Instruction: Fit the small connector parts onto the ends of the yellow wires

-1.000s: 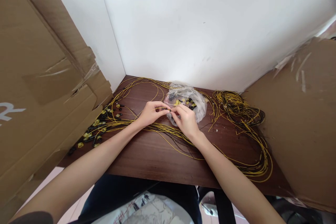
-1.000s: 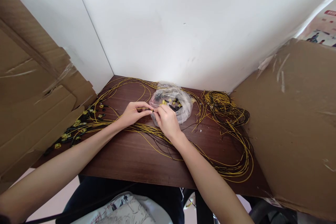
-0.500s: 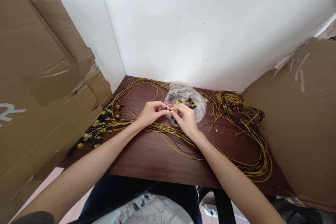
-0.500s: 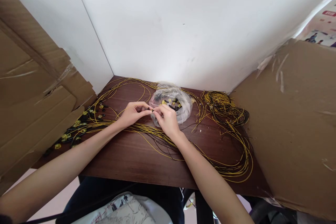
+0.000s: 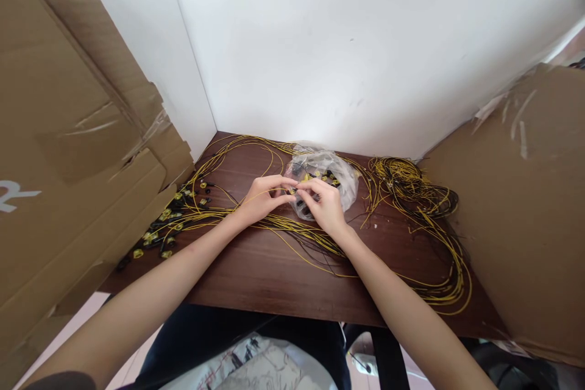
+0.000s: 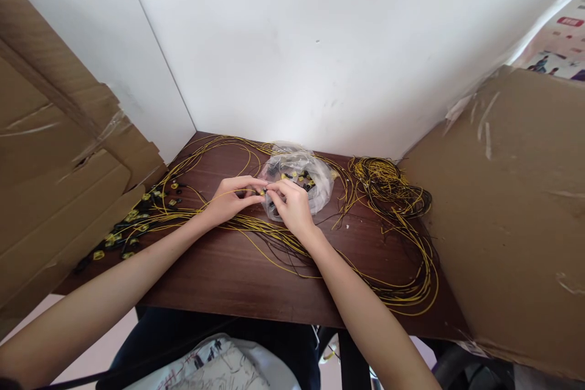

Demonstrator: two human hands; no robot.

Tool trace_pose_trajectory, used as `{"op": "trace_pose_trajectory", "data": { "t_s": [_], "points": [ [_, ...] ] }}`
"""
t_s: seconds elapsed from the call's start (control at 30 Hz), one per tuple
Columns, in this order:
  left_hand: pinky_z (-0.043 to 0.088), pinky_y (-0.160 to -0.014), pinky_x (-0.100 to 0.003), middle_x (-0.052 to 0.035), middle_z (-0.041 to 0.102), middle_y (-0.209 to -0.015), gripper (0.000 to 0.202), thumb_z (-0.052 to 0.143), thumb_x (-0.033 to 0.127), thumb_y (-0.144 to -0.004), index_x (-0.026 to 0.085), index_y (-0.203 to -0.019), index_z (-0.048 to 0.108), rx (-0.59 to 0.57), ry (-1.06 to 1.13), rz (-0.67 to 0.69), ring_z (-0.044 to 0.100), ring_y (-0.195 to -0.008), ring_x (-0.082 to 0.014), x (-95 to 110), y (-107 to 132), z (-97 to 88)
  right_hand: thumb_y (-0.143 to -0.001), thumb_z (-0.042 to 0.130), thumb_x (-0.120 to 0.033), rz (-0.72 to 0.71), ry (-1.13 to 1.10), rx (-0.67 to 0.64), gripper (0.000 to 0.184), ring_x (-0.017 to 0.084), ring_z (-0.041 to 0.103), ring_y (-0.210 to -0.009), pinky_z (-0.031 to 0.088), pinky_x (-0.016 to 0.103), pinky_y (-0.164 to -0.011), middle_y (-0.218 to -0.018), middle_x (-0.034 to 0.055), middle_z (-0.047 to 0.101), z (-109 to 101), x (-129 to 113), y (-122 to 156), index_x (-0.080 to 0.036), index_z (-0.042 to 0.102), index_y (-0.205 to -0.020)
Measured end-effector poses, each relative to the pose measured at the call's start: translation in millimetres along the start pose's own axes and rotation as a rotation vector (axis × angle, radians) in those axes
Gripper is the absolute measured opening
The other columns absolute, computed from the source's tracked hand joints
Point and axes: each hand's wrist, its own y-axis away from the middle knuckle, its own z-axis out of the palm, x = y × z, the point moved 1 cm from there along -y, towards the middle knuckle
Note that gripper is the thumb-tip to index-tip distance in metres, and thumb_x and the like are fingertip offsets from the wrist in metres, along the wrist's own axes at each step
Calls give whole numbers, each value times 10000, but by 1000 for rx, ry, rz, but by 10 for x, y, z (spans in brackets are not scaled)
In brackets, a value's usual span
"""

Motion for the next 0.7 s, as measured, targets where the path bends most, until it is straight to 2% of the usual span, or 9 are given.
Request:
{"op": "trace_pose_trajectory", "data": {
  "t_s": [0.23,0.53,0.7],
  "points": [
    [414,-599,-220,-34,657,-776,340,664,385,-747,179,-1017,686,-40,-80,90,474,-562,-84,17,4,7,-829,584,-231,28,59,30,93,149,567,-678,444,278,-650,-764,26,657,-24,11,0,-191,655,-784],
    [388,-528,-197,-16,631,-724,318,721,356,-687,151,-926,674,-39,-68,-7,466,-540,-81,-6,11,21,-842,573,-274,27,77,12,131,154,574,-672,440,275,-635,-759,31,658,-9,5,13,-197,656,-775],
    [396,-547,-202,-10,620,-714,289,725,341,-684,149,-892,666,-49,-80,-22,490,-572,-92,-21,17,29,-849,551,-256,7,80,23,124,158,582,-697,452,282,-660,-779,36,653,-25,-39,1,-197,650,-804]
  ]
}}
